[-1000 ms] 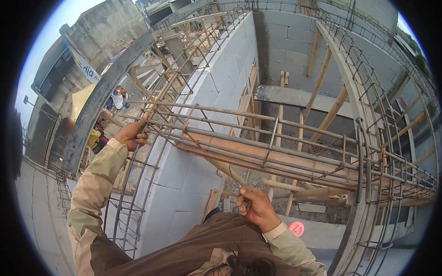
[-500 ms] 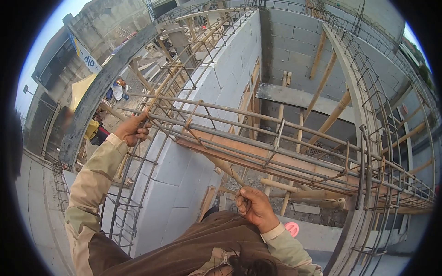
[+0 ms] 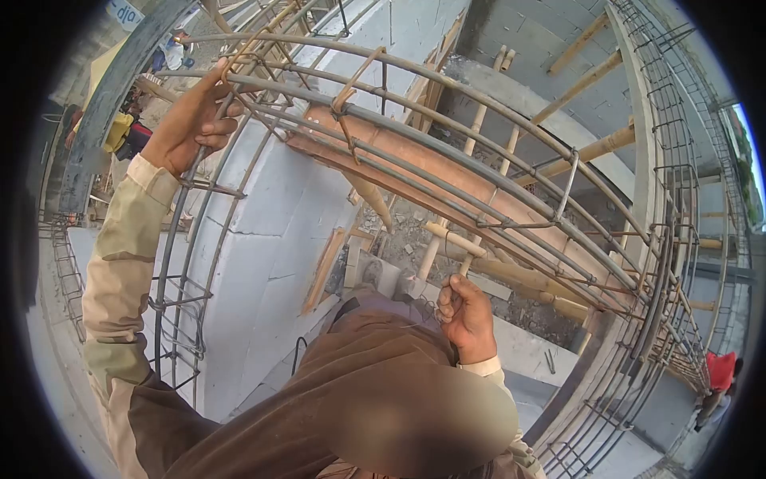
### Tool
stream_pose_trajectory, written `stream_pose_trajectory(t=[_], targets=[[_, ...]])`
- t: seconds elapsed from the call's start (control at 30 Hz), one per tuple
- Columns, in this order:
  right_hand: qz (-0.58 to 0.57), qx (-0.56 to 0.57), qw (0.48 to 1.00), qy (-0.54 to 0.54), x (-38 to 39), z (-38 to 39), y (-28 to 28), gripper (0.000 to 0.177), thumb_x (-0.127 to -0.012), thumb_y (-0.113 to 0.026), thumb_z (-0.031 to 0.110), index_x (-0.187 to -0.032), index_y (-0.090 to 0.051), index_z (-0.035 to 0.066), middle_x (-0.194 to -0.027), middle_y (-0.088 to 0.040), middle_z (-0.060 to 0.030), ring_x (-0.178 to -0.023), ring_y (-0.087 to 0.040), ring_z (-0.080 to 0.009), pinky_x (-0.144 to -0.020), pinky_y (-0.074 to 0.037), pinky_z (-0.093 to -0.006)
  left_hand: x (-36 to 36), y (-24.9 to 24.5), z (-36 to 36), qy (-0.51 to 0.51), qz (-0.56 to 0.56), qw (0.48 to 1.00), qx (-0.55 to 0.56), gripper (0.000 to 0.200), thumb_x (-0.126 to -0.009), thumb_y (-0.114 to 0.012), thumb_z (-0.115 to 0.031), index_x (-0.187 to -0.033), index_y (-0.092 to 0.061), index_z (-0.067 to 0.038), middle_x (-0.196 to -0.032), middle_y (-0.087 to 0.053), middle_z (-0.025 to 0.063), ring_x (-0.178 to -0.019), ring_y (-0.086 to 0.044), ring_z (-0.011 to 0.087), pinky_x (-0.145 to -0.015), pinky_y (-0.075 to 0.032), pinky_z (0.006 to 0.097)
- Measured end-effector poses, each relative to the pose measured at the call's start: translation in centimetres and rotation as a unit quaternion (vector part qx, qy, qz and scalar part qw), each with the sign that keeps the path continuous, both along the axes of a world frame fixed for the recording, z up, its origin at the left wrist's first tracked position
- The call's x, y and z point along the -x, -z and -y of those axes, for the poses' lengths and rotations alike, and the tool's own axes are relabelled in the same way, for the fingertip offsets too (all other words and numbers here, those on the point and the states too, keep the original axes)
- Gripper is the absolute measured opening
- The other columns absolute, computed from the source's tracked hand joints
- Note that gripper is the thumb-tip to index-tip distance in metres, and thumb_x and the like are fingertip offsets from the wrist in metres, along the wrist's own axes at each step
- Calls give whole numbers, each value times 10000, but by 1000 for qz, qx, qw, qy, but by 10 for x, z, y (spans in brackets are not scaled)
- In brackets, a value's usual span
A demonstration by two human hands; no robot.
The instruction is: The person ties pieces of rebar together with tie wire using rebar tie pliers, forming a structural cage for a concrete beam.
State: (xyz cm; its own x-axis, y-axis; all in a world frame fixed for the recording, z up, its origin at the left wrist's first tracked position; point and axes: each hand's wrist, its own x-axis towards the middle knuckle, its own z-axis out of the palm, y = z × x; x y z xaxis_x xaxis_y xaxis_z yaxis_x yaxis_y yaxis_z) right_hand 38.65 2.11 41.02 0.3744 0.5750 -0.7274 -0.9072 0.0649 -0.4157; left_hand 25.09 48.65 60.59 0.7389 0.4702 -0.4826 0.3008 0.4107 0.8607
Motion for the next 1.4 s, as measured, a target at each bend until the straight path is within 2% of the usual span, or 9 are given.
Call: stream_pose_trajectory(t=[0.1, 0.23, 0.37, 0.43, 0.57, 0.6, 0.73, 1.0, 1.4], targets=[[-16, 21, 1000, 6, 0, 10, 14, 160, -981, -646, 216, -1003, -659, 58, -706, -601, -36, -523, -464, -124, -464, -366, -265, 0, 2, 0, 20, 29, 999, -5, 549, -1033, -564, -563, -1157, -643, -34, -852, -521, -7, -501, -316, -22, -396, -235, 141], [-6, 42, 999, -12, 6, 3, 15, 160, -988, -637, 217, -989, -651, 57, -705, -594, -32, -558, -472, -126, -486, -357, -267, 1, 6, 0, -47, 18, 999, -3, 497, -1030, -594, -530, -1248, -617, -83, -742, -509, -43, -457, -335, -13, -354, -241, 133], [6, 55, 998, -41, 13, -12, 20, 160, -979, -647, 220, -986, -649, 61, -704, -594, -30, -579, -481, -136, -508, -365, -277, 4, 10, -6, 5, 66, 997, 32, 473, -1028, -605, -517, -1225, -622, -88, -739, -496, -37, -461, -334, -15, -360, -248, 134], [8, 54, 996, -66, 17, -21, 20, 158, -969, -657, 223, -981, -648, 65, -709, -599, -29, -588, -486, -145, -530, -375, -290, 2, 7, -5, -37, 40, 995, 84, 308, -1110, -453, -418, -1012, -525, -135, -748, -478, 24, -476, -351, 47, -397, -293, 188], [16, 57, 995, -84, 25, -40, 16, 154, -968, -658, 223, -977, -645, 70, -712, -605, -32, -595, -489, -151, -541, -378, -296, 1, 5, -2, -39, 38, 995, 85, 335, -1114, -450, -407, -1002, -539, -104, -720, -477, 6, -472, -335, 42, -389, -280, 192], [6, 54, 995, -79, 26, -44, 14, 148, -998, -611, 198, -978, -634, 54, -705, -626, -55, -578, -519, -166, -535, -399, -304, 3, 9, -2, 0, 56, 998, -15, 452, -1020, -621, -515, -1183, -618, -93, -745, -497, -37, -464, -335, -17, -364, -255, 134], [8, 38, 995, -93, 28, -57, 9, 154, -1026, -565, 163, -973, -628, 34, -703, -653, -82, -563, -560, -187, -530, -424, -310, 5, 6, 2, -11, 65, 998, -7, 402, -1001, -658, -515, -1043, -576, -124, -764, -509, -20, -473, -342, -15, -370, -254, 137], [22, 26, 993, -114, 31, -76, 2, 151, -1020, -582, 168, -972, -637, 36, -706, -659, -75, -556, -562, -188, -537, -424, -314, 3, 7, 2, -27, 65, 997, 10, 430, -1024, -617, -518, -974, -568, -94, -781, -517, -1, -451, -329, -16, -353, -250, 148], [102, 16, 975, -199, 58, -111, -19, 182, -1031, -582, 192, -960, -633, 33, -718, -650, -102, -580, -565, -210, -561, -460, -332, 4, 7, 0, -13, 72, 997, 39, 419, -1022, -615, -530, -1009, -606, -111, -766, -501, -24, -457, -328, -19, -361, -237, 144]])
